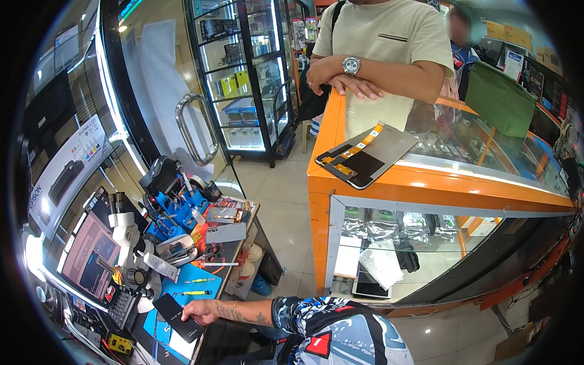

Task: The person disassembles a mobile phone by removing the back cover and internal components, and then proceeds to reassemble it using a screwdriver to secure the parts.

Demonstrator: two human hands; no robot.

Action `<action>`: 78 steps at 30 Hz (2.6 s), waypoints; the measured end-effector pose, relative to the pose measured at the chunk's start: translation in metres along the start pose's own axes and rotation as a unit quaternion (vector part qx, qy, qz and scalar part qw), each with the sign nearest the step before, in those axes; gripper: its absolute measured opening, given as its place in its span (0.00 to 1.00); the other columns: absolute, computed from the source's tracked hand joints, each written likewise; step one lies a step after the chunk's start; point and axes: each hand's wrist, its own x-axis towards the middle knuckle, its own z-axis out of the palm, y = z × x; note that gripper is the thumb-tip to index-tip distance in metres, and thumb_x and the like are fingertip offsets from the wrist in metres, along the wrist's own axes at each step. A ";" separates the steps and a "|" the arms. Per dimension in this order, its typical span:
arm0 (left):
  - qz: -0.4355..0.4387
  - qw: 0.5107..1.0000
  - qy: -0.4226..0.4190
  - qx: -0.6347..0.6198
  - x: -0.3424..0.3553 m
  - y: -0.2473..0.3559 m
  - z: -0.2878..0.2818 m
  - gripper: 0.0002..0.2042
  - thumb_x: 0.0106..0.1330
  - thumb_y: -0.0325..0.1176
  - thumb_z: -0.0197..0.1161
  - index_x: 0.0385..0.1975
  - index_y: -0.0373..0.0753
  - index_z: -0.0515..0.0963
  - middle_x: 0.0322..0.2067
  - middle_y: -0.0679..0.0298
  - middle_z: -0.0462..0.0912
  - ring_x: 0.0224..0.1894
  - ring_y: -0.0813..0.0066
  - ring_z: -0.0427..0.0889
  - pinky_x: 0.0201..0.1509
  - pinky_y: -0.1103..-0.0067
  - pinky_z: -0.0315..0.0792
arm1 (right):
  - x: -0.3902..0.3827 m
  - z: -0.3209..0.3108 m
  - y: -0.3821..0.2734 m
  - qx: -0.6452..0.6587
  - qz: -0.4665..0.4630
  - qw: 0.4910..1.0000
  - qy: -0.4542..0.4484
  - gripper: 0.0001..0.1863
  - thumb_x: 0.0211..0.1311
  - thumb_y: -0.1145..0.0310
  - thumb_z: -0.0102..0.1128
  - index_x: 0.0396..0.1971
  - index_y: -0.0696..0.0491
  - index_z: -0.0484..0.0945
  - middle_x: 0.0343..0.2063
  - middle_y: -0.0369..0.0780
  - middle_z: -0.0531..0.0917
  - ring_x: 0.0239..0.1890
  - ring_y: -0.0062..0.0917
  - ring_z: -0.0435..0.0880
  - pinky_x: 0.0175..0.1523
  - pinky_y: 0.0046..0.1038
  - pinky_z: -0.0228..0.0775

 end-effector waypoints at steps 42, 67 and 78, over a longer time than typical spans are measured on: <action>-0.088 0.664 -0.038 -0.741 0.161 0.171 -0.208 0.16 0.72 0.27 0.65 0.57 0.32 0.78 0.46 0.64 0.86 0.46 0.82 0.83 0.50 0.83 0.76 | -0.095 0.117 0.004 -0.396 -0.065 0.914 0.064 0.13 0.73 0.69 0.58 0.51 0.61 0.80 0.41 0.34 0.85 0.40 0.15 0.83 0.48 0.23 0.78; -0.098 0.635 -0.026 -0.766 0.185 0.193 -0.215 0.08 0.72 0.24 0.61 0.48 0.32 0.76 0.42 0.62 0.83 0.43 0.74 0.83 0.50 0.79 0.77 | -0.067 0.092 0.009 0.014 -0.064 0.994 -0.083 0.48 0.69 0.26 0.37 0.76 0.49 0.58 0.73 0.37 0.65 0.72 0.26 0.65 0.76 0.35 0.55; 0.064 0.908 0.071 -0.407 0.185 0.156 -0.190 0.20 0.64 0.20 0.59 0.58 0.35 0.80 0.52 0.37 0.79 0.48 0.40 0.82 0.52 0.60 0.77 | -0.081 0.073 0.028 -0.051 -0.062 0.995 -0.062 0.47 0.70 0.25 0.34 0.74 0.47 0.62 0.65 0.35 0.74 0.63 0.23 0.74 0.65 0.34 0.69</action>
